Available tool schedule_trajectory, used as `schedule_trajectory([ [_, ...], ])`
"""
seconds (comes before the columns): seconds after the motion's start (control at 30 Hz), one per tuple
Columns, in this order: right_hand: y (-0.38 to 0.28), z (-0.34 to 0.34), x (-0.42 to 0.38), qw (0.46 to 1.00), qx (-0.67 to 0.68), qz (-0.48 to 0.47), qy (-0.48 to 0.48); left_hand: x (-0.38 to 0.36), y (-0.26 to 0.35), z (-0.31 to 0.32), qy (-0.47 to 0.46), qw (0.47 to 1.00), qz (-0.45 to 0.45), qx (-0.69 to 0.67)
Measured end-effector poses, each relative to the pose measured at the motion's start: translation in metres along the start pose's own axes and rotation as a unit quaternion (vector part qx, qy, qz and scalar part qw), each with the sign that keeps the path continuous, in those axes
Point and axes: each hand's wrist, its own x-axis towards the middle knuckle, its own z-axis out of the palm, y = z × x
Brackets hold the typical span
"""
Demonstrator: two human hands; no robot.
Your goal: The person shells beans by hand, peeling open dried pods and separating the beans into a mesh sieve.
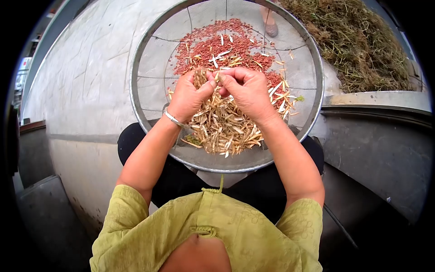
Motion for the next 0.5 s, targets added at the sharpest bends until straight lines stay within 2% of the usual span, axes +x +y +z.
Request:
schedule_trajectory([
  [0.07,0.006,-0.002,0.002,1.000,-0.029,-0.011,0.002,0.001,-0.003,0.005,0.032,0.999,0.006,-0.007],
  [0.1,0.008,-0.001,0.001,0.999,-0.028,-0.019,0.013,0.002,-0.007,0.003,0.044,0.997,0.010,0.060],
  [0.13,0.007,0.003,-0.001,1.000,-0.008,-0.024,0.015,-0.001,-0.003,0.005,0.053,0.998,-0.013,0.019],
  [0.2,0.014,0.005,0.000,0.999,-0.004,-0.025,0.037,0.000,-0.009,0.005,0.041,0.999,-0.002,-0.009],
  [0.3,0.016,0.005,0.006,0.999,0.002,-0.031,0.042,0.003,-0.009,0.005,0.062,0.998,-0.029,-0.004],
  [0.43,0.011,0.002,0.007,0.998,0.002,-0.010,0.060,0.007,-0.007,0.007,0.042,0.999,0.020,-0.005],
  [0.5,0.017,0.003,0.003,0.998,-0.018,-0.031,0.051,0.006,-0.011,0.007,0.037,0.992,0.087,0.081],
])
